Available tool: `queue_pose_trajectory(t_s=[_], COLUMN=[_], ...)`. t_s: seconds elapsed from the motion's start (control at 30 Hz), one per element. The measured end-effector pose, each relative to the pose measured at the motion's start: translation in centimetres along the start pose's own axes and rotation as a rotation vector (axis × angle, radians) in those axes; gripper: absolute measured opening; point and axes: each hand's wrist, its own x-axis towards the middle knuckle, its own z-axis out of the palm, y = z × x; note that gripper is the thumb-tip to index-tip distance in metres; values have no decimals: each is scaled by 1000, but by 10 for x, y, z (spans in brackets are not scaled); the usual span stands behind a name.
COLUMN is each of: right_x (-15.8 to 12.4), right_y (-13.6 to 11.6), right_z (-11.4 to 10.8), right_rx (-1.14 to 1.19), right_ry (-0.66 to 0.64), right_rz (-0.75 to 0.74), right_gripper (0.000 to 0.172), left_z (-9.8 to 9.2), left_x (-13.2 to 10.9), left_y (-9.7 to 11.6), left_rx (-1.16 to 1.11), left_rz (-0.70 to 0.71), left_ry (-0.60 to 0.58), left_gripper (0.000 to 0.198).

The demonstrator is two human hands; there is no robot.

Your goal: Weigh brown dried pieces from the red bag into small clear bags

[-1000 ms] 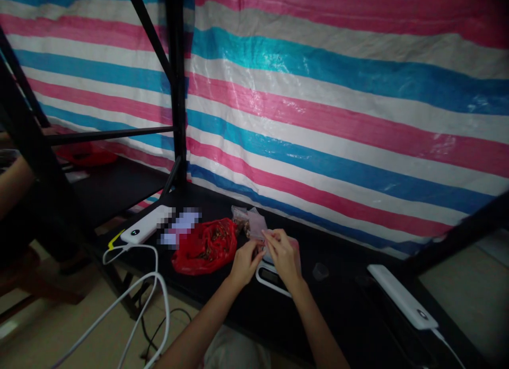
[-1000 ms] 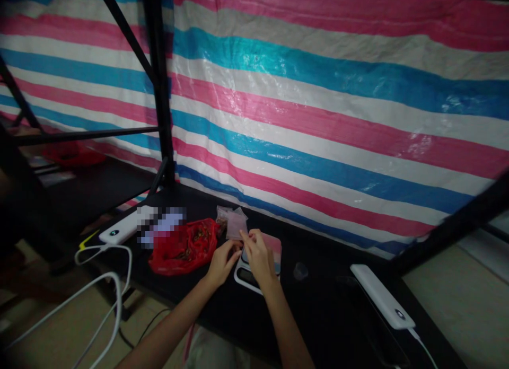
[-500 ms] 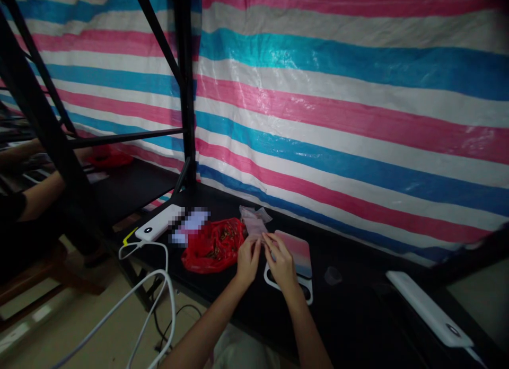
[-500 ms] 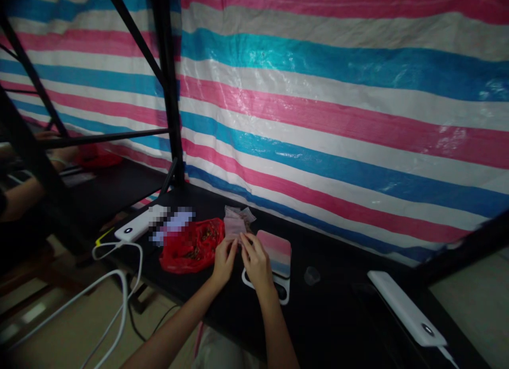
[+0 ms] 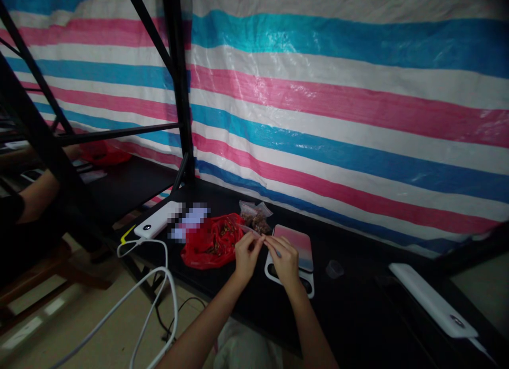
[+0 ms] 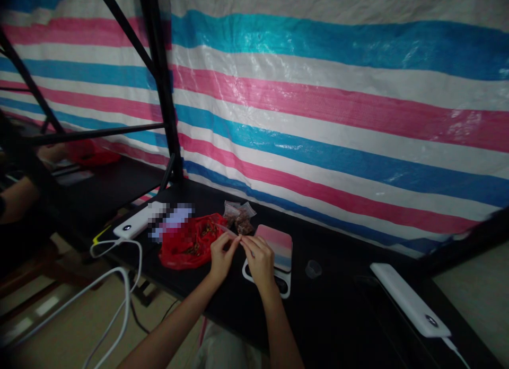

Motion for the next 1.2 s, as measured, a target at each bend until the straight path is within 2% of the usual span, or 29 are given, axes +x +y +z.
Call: queue_pose_trajectory(t_s=[0.37, 0.73, 1.2], right_x=[2, 1, -2], right_y=[-3, 0, -3], right_z=[1, -1, -4], right_rx=[-22, 9, -183], right_ry=[25, 23, 17], right_rz=[28, 38, 9], right_gripper=[20, 19, 15], left_z=[-1, -2, -2], left_x=[0, 1, 1], left_y=[4, 5, 3], left_rx=[-2, -3, -1], left_rz=[-46, -12, -5], left_ry=[-50, -85, -77], left_gripper=[26, 22, 23])
